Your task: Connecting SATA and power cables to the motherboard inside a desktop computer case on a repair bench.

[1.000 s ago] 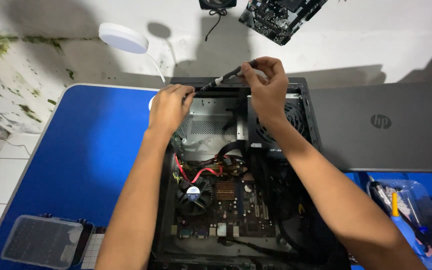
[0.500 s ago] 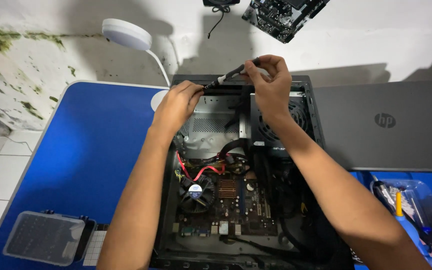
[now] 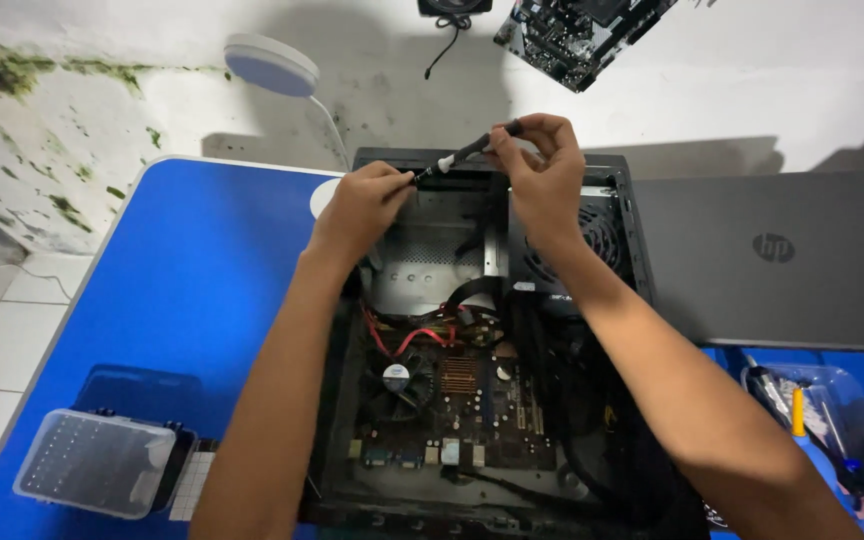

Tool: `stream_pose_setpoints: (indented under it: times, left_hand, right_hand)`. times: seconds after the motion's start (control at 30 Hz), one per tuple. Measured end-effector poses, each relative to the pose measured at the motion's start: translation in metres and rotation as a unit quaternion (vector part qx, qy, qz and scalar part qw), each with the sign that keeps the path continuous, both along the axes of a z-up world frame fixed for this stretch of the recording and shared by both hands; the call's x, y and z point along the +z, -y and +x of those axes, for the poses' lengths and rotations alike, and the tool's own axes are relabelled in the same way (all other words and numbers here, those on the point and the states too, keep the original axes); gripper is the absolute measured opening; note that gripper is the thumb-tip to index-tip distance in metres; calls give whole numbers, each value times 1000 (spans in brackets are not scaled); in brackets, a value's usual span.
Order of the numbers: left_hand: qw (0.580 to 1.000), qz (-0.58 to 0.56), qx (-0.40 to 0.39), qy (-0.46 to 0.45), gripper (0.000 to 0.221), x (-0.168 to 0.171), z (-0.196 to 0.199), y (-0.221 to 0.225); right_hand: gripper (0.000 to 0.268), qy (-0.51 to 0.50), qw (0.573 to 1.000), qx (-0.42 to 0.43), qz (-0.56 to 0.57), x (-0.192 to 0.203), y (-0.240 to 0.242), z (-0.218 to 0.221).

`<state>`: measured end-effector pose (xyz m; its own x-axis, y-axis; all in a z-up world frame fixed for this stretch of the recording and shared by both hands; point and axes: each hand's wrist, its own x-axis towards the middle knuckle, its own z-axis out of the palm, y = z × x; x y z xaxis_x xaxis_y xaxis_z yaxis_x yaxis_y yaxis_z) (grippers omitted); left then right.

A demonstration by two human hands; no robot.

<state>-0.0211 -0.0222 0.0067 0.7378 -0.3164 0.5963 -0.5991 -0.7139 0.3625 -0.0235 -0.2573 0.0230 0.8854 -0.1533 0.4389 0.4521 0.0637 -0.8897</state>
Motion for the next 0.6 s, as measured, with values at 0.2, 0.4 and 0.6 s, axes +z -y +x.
stream_pose_setpoints:
  times: [0.2, 0.4, 0.6]
  left_hand:
    - [1000, -10, 9, 16, 10, 21, -28, -25]
    - [999, -18, 21, 24, 15, 21, -65, -79]
    - [997, -20, 77, 7, 13, 42, -105, -97]
  right_hand:
    - [28, 42, 998, 45, -5, 22, -16, -18]
    - [35, 27, 992, 122, 1, 40, -57, -46]
    - [36, 10, 990, 143, 11, 46, -92, -53]
